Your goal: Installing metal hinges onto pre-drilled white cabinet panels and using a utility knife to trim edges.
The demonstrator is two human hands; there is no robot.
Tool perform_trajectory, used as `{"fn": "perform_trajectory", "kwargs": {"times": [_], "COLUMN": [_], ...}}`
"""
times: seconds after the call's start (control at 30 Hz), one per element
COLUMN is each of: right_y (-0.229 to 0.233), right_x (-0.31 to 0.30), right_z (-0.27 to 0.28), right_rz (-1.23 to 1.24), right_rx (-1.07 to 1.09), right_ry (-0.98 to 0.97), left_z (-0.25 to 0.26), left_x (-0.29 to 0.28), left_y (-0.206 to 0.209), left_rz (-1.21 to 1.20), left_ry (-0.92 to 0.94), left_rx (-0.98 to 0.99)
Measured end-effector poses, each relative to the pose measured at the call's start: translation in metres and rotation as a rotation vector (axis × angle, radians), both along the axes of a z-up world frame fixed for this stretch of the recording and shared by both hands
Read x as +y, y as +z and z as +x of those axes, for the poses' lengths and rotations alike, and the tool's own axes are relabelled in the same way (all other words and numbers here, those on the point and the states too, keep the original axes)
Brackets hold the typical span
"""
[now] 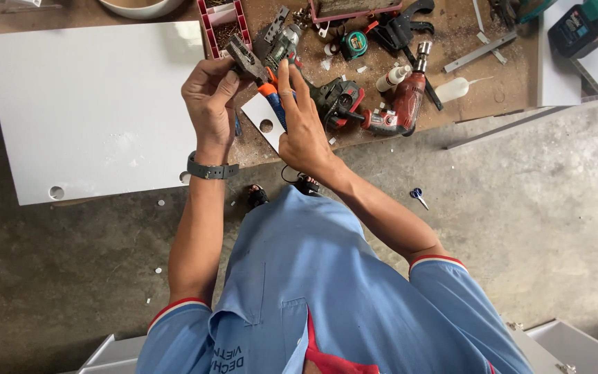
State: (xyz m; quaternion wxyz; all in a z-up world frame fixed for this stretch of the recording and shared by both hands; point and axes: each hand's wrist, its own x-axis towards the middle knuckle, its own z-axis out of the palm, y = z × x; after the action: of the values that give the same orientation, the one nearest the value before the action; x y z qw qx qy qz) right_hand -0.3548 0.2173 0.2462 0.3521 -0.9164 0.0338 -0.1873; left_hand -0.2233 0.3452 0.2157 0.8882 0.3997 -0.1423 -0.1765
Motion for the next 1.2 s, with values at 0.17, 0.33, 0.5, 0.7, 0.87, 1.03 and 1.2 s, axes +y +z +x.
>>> {"fn": "perform_trajectory", "kwargs": {"times": [0.17, 0.33, 0.5, 0.7, 0.87, 1.03, 1.2], "right_y": [0.001, 0.006, -0.028, -0.103, -0.05, -0.057, -0.096], "right_x": [0.0, -0.002, -0.016, -0.053, -0.079, -0.082, -0.083], "right_z": [0.002, 0.017, 0.03, 0.002, -0.027, -0.029, -0.054], "right_rz": [0.01, -0.309, -0.185, 0.427, 0.837, 0.681, 1.319], "right_rx": [0.047, 0.2, -0.012, -0.148, -0.247, 0.007, -0.11], "right_ry": [0.017, -0.068, 0.045, 0.149, 0.348, 0.111, 0.151], "left_z": [0.003, 0.007, 0.012, -0.031, -0.067, -0.067, -0.054], "left_x": [0.006, 0.011, 0.002, -0.041, -0.094, -0.12, -0.124], "left_y": [0.001, -0.005, 0.01, 0.077, 0.11, 0.096, 0.072], "left_rz": [0.054, 0.002, 0.059, 0.411, 0.721, 0.902, 0.835], "left_ry": [0.013, 0.02, 0.073, 0.196, 0.436, 0.469, 0.525], "left_rx": [-0.089, -0.035, -0.134, -0.523, -1.16, -1.576, -1.893]}}
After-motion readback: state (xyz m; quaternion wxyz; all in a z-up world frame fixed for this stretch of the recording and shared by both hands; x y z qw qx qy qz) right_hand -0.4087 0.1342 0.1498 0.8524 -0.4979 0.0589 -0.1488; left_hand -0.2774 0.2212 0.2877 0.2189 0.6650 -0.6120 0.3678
